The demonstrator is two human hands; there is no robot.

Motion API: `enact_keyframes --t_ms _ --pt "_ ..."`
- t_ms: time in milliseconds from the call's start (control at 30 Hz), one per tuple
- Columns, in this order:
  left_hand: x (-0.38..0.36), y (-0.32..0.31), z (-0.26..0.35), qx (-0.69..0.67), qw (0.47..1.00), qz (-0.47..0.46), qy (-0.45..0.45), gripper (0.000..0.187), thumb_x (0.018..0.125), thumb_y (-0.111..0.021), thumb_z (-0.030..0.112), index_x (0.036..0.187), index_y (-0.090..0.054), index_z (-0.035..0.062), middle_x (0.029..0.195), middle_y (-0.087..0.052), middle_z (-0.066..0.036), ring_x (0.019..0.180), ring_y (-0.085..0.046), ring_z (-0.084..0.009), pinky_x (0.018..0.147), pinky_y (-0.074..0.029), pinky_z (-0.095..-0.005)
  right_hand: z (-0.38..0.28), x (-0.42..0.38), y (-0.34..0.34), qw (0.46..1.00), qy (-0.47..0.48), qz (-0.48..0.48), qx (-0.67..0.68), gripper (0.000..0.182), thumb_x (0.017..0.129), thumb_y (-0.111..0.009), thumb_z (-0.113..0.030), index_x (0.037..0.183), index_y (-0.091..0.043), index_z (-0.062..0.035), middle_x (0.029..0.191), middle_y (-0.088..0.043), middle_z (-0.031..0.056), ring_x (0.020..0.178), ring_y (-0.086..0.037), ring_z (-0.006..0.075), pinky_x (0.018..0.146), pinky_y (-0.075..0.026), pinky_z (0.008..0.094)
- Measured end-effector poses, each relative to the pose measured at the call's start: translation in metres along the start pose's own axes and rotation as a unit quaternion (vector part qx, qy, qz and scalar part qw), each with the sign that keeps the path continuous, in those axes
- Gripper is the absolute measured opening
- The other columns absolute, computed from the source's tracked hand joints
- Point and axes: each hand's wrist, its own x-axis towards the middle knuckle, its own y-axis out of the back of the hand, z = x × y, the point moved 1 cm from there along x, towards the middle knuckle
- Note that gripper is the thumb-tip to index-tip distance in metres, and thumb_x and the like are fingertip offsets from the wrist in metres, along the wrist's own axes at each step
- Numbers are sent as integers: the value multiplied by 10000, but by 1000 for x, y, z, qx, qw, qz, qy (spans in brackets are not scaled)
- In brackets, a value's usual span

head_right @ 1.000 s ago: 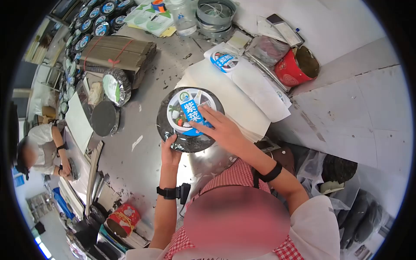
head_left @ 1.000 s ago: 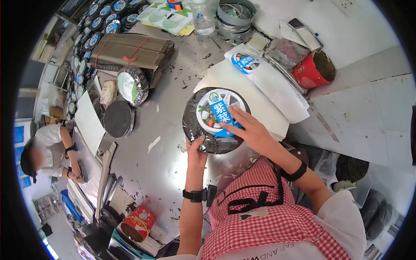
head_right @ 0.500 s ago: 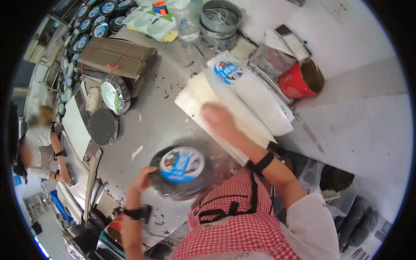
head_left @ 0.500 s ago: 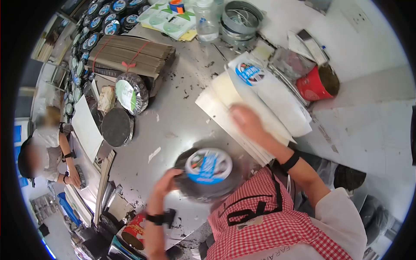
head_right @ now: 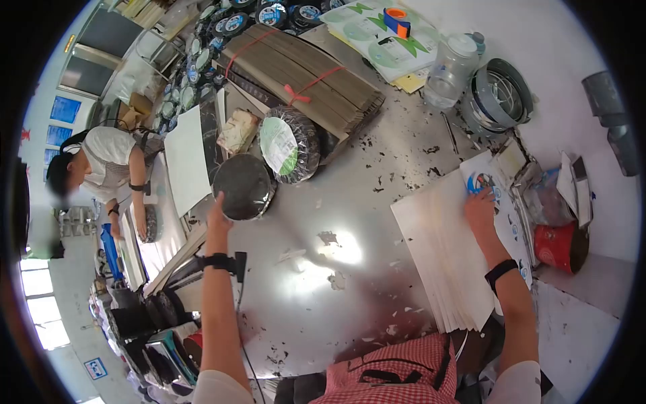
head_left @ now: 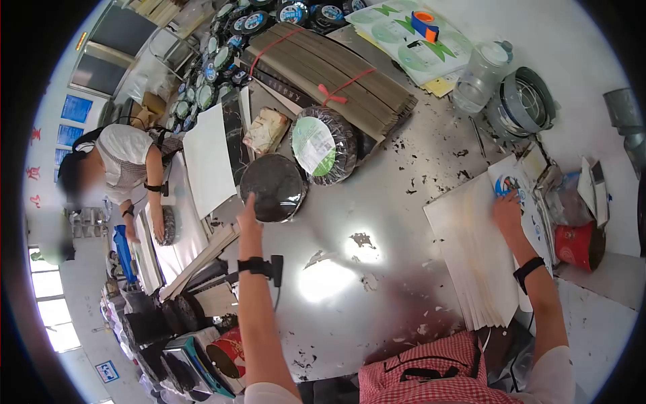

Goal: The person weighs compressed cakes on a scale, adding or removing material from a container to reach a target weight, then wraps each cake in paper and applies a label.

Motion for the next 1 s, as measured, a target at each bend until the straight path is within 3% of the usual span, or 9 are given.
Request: enact_keyframes --t_ms 200,467,500,567,633,700,767,867,1000 --pt "49 -2 -74 -158 986 -45 32 631 723 -792 321 1233 -517 73 1181 -584 -81 1072 -560 -261 818 -449 -489 12 2 13 997 67 -14 29 272 903 -513 -168 894 -637 74 1119 -516 416 861 -623 464 590 -567 401" --pt "-123 28 -96 -431 874 -201 -101 592 869 -534 268 1373 -373 3 1352 -471 -159 1253 -432 -373 1062 -344 -527 9 -7 20 964 -32 43 261 216 879 -491 -130 1059 -547 -25 1052 -525 367 829 -602 470 620 -533 496" --pt "-167 4 -99 -512 684 -510 -98 540 870 -507 291 1312 -435 -11 1369 -464 -149 1285 -405 -354 1071 -325 -520 5 -8 11 967 -36 116 223 229 876 -481 -136 1069 -545 -32 1027 -539 347 827 -609 441 644 -530 503" --pt "-196 -55 -117 -548 471 -662 198 569 880 -492 436 1311 -479 64 1320 -508 -105 1088 -559 -276 943 -438 -472 4 -5 14 981 -36 21 190 259 876 -475 -150 1089 -563 -32 1044 -552 349 868 -616 438 655 -535 487" --pt "-278 -100 -145 -220 866 -430 -132 520 875 -524 420 1250 -523 60 1246 -556 -95 1020 -583 -258 894 -459 -428 22 -13 44 981 0 45 189 259 867 -486 -142 1095 -577 -61 1058 -572 310 887 -626 397 669 -542 453" --pt "-299 -162 -171 -348 660 -640 183 428 867 -586 301 1207 -548 44 1171 -590 -115 998 -590 -267 895 -464 -398 63 -11 96 924 -27 -111 366 244 845 -513 -172 1058 -582 -74 984 -627 217 821 -640 351 694 -525 441" --pt "-382 -211 -162 -190 811 -529 160 389 838 -638 183 1182 -562 16 1120 -607 -134 1001 -588 -283 907 -461 -378 78 8 -81 827 -140 118 531 193 854 -533 -187 985 -598 -61 888 -644 158 827 -625 331 714 -483 403" --pt "-378 -210 -199 -25 823 -566 41 453 770 -696 38 1182 -530 -49 1117 -607 -128 1062 -571 -289 946 -450 -373 207 -32 15 673 -231 119 692 132 842 -606 -176 877 -583 -51 773 -608 60 731 -594 194 656 -454 350" --pt "-331 -142 -236 24 890 -442 108 552 745 -671 -13 1258 -466 -11 1211 -525 -168 1129 -531 -310 892 -491 -426 290 -128 93 393 -401 114 819 115 931 -560 -202 972 -530 -98 834 -541 -1 749 -525 95 607 -488 245"
